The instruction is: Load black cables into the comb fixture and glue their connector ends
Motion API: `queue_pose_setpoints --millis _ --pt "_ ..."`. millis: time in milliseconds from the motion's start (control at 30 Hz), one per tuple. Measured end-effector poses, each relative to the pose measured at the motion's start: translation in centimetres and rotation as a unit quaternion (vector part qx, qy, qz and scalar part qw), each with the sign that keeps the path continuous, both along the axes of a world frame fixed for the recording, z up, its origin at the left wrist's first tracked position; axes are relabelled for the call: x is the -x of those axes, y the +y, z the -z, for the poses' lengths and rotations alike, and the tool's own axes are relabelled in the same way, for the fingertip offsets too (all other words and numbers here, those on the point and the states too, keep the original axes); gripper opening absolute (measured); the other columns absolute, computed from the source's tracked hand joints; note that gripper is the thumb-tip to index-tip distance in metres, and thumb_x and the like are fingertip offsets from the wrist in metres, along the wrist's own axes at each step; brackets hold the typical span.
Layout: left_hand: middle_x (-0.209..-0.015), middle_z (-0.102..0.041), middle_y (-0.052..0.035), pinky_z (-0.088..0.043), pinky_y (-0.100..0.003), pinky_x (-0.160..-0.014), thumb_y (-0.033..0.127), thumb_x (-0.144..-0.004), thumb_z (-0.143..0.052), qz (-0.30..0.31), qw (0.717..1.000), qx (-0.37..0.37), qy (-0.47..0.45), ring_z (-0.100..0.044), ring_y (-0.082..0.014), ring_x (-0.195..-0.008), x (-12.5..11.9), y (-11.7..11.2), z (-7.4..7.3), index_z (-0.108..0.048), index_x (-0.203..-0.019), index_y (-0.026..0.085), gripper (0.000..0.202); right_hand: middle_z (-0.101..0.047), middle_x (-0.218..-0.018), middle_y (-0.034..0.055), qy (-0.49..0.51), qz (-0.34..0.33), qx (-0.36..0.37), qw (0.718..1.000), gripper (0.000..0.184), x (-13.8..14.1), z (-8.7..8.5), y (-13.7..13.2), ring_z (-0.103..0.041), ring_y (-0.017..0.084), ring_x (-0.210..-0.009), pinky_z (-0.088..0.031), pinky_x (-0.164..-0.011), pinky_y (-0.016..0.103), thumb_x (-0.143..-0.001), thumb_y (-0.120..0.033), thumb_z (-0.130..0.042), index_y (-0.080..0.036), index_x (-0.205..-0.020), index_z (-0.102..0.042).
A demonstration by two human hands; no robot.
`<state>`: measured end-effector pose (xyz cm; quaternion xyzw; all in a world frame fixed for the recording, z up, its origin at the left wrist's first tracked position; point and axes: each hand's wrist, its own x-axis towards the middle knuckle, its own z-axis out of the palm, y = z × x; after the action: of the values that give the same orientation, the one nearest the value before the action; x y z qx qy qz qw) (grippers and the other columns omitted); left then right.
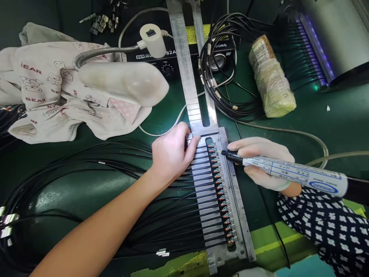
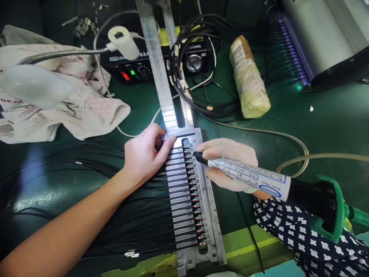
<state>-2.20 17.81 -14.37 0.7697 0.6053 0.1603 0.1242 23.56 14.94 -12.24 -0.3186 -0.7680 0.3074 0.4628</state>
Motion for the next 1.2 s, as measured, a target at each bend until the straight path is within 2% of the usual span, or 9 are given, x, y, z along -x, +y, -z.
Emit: queue_pose_setpoints --millis 133,300,600,933,1200 --pt "-0.083 -0.066 -0.0003 -0.034 -0.027 -0.061 0.051 -0.099 -0.053 0.0 1.0 0.0 0.002 -0.057 -0.013 -0.067 -0.04 0.0 0.0 -0.055 -0.093 0.021 0.031 -0.075 -0.116 0.0142 -0.009 -0.009 0.008 1.0 0.031 0.24 0.06 0.2 -0.074 0.027 -0.105 -0.063 -0.094 0.039 -0.087 -0.019 -0.077 -0.018 -0.117 -0.07" --pt "-0.083 -0.066 -0.0003 -0.034 -0.027 -0.06 0.05 -0.099 -0.053 0.0 1.0 0.005 0.003 -0.058 -0.0127 -0.067 -0.07 -0.04 -0.12 -0.054 -0.093 0.02 0.031 -0.075 -0.117 0.0114 -0.006 -0.006 0.005 1.0 0.034 0.39 0.14 0.39 -0.074 0.026 -0.105 -0.064 -0.093 0.04 -0.087 -0.019 -0.077 -0.022 -0.119 -0.07" --pt "-0.081 -0.065 -0.0003 -0.034 -0.027 -0.061 0.05 -0.1 -0.052 -0.005 1.0 0.011 0.01 -0.058 -0.0131 -0.068 -0.1 -0.03 -0.21 -0.054 -0.093 0.02 0.03 -0.075 -0.112 0.0172 0.012 -0.017 0.003 1.0 0.03 0.27 0.35 0.25 -0.074 0.028 -0.103 -0.064 -0.09 0.039 -0.084 -0.017 -0.078 -0.012 -0.113 -0.072" --pt "-0.083 -0.065 -0.0009 -0.035 -0.027 -0.062 0.051 -0.1 -0.051 -0.003 1.0 0.006 0.013 -0.061 -0.0145 -0.072 -0.08 -0.05 0.03 -0.054 -0.094 0.02 0.031 -0.077 -0.111 0.0082 -0.007 0.007 0.004 1.0 0.027 0.4 0.28 0.33 -0.076 0.025 -0.097 -0.068 -0.084 0.037 -0.087 -0.023 -0.076 -0.024 -0.114 -0.074" --pt "-0.082 -0.065 -0.0014 -0.034 -0.027 -0.061 0.051 -0.1 -0.05 -0.006 1.0 0.005 0.019 -0.061 -0.0151 -0.072 -0.11 -0.04 -0.01 -0.055 -0.094 0.02 0.032 -0.076 -0.114 0.0112 0.003 -0.001 0.006 1.0 0.031 0.35 0.37 0.33 -0.075 0.027 -0.1 -0.066 -0.086 0.039 -0.086 -0.019 -0.075 -0.021 -0.117 -0.072"
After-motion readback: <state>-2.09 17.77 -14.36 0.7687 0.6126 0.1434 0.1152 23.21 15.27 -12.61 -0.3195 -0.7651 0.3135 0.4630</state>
